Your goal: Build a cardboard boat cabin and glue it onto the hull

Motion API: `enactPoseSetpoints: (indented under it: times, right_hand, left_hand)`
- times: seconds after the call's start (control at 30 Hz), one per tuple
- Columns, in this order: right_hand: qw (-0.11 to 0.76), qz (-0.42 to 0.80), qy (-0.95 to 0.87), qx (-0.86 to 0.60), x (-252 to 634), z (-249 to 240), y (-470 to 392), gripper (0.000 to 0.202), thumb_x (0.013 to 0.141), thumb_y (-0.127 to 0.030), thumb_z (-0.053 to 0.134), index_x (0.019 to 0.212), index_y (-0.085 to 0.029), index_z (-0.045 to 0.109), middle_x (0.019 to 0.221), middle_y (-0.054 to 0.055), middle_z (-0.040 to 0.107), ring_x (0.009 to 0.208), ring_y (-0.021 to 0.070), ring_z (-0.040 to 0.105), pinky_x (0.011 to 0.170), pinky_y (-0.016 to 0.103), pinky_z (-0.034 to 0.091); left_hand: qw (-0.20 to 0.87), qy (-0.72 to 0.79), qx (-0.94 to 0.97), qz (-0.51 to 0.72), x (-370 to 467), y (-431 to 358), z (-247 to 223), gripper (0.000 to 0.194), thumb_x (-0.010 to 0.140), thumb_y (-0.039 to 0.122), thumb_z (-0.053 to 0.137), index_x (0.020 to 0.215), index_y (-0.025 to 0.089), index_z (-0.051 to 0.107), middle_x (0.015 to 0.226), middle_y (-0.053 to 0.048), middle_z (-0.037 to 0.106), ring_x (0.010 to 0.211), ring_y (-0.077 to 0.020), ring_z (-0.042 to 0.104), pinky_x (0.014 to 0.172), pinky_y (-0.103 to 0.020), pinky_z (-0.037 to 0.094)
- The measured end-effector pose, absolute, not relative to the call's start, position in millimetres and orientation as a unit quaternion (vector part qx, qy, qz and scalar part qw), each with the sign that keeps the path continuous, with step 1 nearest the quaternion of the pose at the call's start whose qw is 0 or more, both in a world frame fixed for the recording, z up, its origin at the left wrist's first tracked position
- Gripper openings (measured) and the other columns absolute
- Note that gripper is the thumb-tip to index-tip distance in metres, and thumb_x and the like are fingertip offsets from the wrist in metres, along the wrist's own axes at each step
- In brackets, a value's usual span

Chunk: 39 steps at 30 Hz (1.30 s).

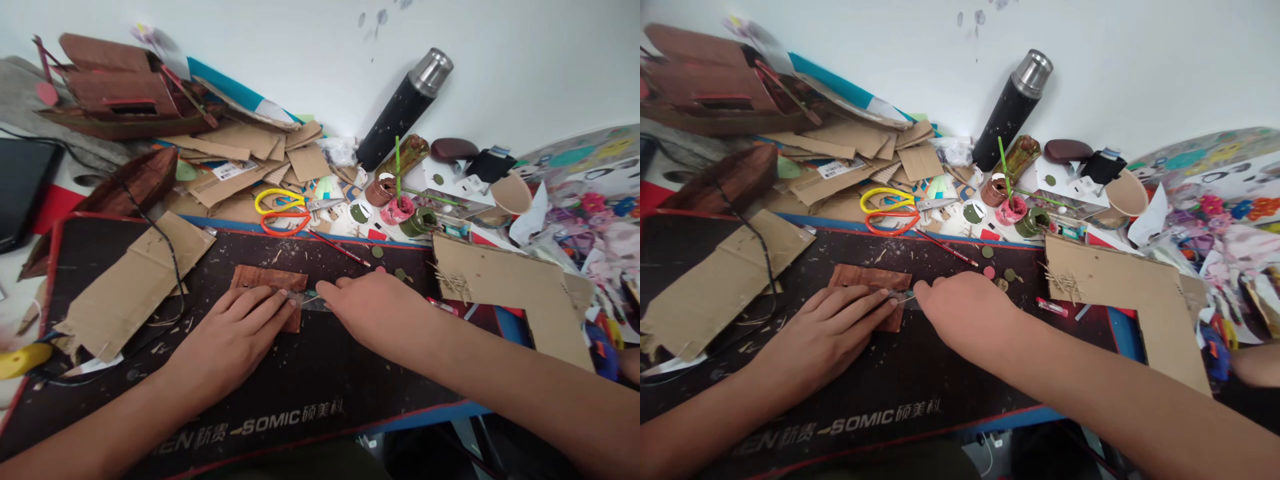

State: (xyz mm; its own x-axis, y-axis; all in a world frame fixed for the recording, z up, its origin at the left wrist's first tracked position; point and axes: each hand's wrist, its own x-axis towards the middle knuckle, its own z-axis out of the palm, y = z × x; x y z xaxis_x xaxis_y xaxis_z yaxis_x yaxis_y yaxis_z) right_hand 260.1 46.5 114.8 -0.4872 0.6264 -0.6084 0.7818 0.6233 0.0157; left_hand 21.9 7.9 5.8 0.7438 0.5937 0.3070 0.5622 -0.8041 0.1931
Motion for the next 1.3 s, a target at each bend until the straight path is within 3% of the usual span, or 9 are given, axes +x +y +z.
enactPoseSetpoints:
  times: [0.13, 0.53, 1.07, 1.3]
  right_hand:
    - [0.286, -0.161, 0.840, 0.432, 267.5, 112.5, 45.4, 0.023, 0.105, -0.014, 0.056, 0.126, -0.019, 0.064, 0.103, 0.010, 0.079, 0.082, 0.0277, 0.078, 0.067, 0.035, 0.052]
    - [0.269, -0.132, 0.851, 0.431, 272.7, 107.9, 38.4, 0.024, 0.103, -0.014, 0.058, 0.126, -0.018, 0.065, 0.098, 0.010, 0.077, 0.077, 0.0257, 0.076, 0.070, 0.036, 0.054]
    - [0.307, -0.089, 0.858, 0.403, 247.7, 119.9, 37.4, 0.033, 0.096, -0.004, 0.058, 0.128, -0.009, 0.065, 0.089, 0.014, 0.076, 0.074, 0.0253, 0.077, 0.061, 0.031, 0.052]
    - [0.287, -0.123, 0.856, 0.411, 260.7, 118.1, 43.6, 0.025, 0.099, -0.006, 0.056, 0.120, -0.015, 0.066, 0.093, 0.011, 0.077, 0.079, 0.0265, 0.077, 0.065, 0.033, 0.051]
  left_hand:
    - [0.044, 0.315, 0.931, 0.177, 21.6, 7.8, 5.8, 0.038, 0.103, 0.013, 0.053, 0.136, 0.016, 0.073, 0.125, -0.010, 0.079, 0.119, -0.0290, 0.063, 0.100, -0.042, 0.046]
    - [0.034, 0.303, 0.937, 0.172, 20.8, 8.7, 8.1, 0.040, 0.103, 0.011, 0.050, 0.136, 0.015, 0.073, 0.125, -0.011, 0.079, 0.119, -0.0297, 0.063, 0.099, -0.044, 0.047]
    - [0.056, 0.306, 0.934, 0.174, 20.5, 8.8, 6.3, 0.040, 0.103, 0.012, 0.051, 0.136, 0.014, 0.073, 0.126, -0.012, 0.078, 0.120, -0.0304, 0.063, 0.101, -0.044, 0.045]
    - [0.056, 0.314, 0.934, 0.164, 20.5, 7.0, 5.1, 0.042, 0.100, 0.010, 0.055, 0.138, 0.017, 0.072, 0.127, -0.013, 0.078, 0.121, -0.0310, 0.064, 0.101, -0.044, 0.047]
